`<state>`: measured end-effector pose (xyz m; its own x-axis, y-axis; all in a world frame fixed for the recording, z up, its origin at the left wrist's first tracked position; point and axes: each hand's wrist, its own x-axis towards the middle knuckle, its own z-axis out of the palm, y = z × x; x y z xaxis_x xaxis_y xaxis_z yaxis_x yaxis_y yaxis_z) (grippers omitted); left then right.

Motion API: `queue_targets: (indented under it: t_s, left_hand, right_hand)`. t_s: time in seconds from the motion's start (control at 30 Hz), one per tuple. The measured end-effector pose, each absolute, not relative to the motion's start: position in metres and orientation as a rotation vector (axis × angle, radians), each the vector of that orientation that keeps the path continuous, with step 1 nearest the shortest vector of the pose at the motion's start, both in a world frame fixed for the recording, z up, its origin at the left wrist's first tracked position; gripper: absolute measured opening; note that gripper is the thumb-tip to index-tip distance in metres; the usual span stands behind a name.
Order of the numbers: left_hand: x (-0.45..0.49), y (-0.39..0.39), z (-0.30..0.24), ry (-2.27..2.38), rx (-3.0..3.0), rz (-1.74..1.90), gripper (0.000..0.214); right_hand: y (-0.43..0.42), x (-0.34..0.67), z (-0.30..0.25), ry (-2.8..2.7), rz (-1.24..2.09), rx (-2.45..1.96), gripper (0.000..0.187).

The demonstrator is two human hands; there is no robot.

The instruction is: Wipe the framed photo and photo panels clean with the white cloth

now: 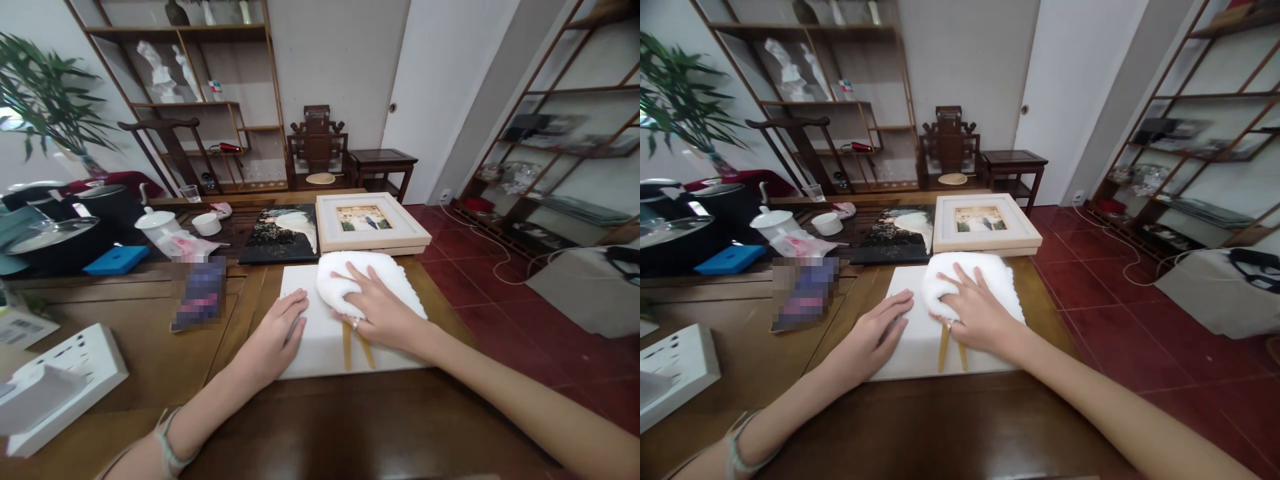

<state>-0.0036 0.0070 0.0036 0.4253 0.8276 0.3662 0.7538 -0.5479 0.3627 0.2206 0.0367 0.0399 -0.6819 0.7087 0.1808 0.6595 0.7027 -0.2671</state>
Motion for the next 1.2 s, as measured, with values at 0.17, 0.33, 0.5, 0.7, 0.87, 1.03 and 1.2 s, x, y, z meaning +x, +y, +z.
queue_targets:
  t_s: [0.17, 0.33, 0.5, 0.7, 0.87, 1.03, 1.2]
  left_hand:
    - [-0.005, 0.007, 0.003, 1.405, 2.534, 0.78, 0.032]
    - [-0.005, 0.007, 0.003, 1.395, 2.541, 0.77, 0.032]
    - [-0.005, 0.007, 0.004, 1.4, 2.532, 0.749, 0.033]
    - [-0.005, 0.007, 0.002, 1.388, 2.536, 0.791, 0.032]
    - [-0.004, 0.006, 0.002, 1.398, 2.521, 0.801, 0.032]
    - [-0.004, 0.007, 0.002, 1.381, 2.518, 0.838, 0.03]
    - [-0.004, 0.007, 0.003, 1.4, 2.52, 0.807, 0.032]
  right_hand:
    - [0.018, 0.214, 0.039, -2.756, 0.23, -1.086, 0.029]
    - [-0.034, 0.218, 0.041, -2.835, 0.358, -1.025, 0.023]
    - [-0.053, 0.232, 0.049, -2.832, 0.623, -0.955, 0.025]
    - [-0.009, 0.232, 0.049, -2.328, 0.633, -1.264, 0.031]
    - [0.034, 0.209, 0.037, -2.497, 0.405, -1.181, 0.027]
    - [0.023, 0.2, 0.034, -2.763, 0.192, -1.091, 0.03]
    - [-0.033, 0.21, 0.032, -2.845, 0.207, -0.942, 0.022]
